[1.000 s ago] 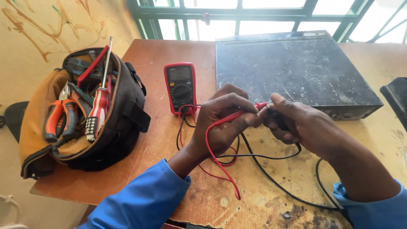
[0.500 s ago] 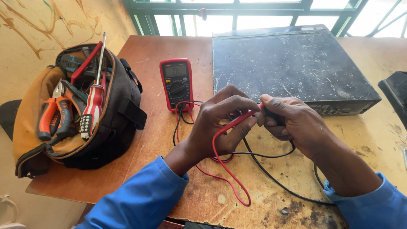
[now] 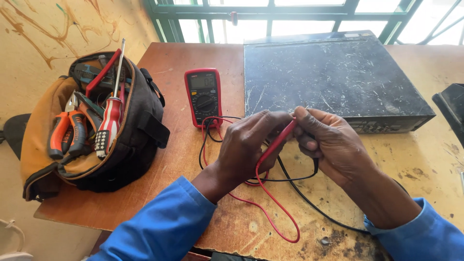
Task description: Using a digital multimeter to test electrical connections on the back panel of an electronic device.
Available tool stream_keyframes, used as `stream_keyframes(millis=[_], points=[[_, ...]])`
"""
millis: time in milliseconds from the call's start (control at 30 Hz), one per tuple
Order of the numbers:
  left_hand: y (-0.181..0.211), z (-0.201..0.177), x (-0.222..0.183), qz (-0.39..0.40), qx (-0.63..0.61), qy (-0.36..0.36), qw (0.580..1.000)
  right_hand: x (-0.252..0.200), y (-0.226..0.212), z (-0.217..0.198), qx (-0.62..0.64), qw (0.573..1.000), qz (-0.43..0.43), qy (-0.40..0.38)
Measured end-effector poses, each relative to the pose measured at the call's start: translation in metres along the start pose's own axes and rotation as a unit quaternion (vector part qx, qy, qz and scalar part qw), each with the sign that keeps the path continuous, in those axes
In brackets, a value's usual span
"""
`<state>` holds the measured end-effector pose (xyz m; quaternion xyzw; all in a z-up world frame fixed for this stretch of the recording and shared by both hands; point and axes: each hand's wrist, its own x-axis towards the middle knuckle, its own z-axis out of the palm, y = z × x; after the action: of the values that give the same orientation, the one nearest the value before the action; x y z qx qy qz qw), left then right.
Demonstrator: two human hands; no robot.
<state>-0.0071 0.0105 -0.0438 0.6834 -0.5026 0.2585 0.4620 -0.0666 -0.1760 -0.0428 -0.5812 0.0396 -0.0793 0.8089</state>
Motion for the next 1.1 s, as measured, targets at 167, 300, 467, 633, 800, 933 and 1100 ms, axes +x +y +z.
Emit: stream_keyframes(millis=[167, 300, 467, 633, 800, 933, 1100], points=[[0.013, -0.010, 0.006, -0.126, 0.087, -0.017, 0.988, -0.004, -0.020, 0.001, 0.024, 0.999, -0.028, 0.027], [0.003, -0.009, 0.000, -0.220, 0.071, -0.081, 0.969, -0.010, -0.020, 0.006, -0.007, 0.999, -0.001, 0.035], [-0.005, -0.011, -0.003, -0.219, 0.100, -0.109, 0.964, -0.011, -0.007, 0.017, -0.193, 0.980, 0.015, 0.044], [-0.020, -0.004, -0.010, -0.203, 0.130, -0.097, 0.966, -0.011, 0.010, 0.016, -0.368, 0.927, 0.044, -0.058], [-0.031, 0.003, -0.018, -0.226, 0.085, -0.070, 0.968, 0.001, 0.037, 0.001, -0.381, 0.922, 0.059, -0.042], [-0.033, 0.004, -0.019, -0.228, 0.072, -0.056, 0.969, -0.006, 0.033, 0.007, -0.338, 0.938, 0.075, -0.028], [-0.030, 0.002, -0.016, -0.225, 0.082, -0.056, 0.969, 0.003, 0.041, 0.006, -0.307, 0.951, 0.049, -0.010]])
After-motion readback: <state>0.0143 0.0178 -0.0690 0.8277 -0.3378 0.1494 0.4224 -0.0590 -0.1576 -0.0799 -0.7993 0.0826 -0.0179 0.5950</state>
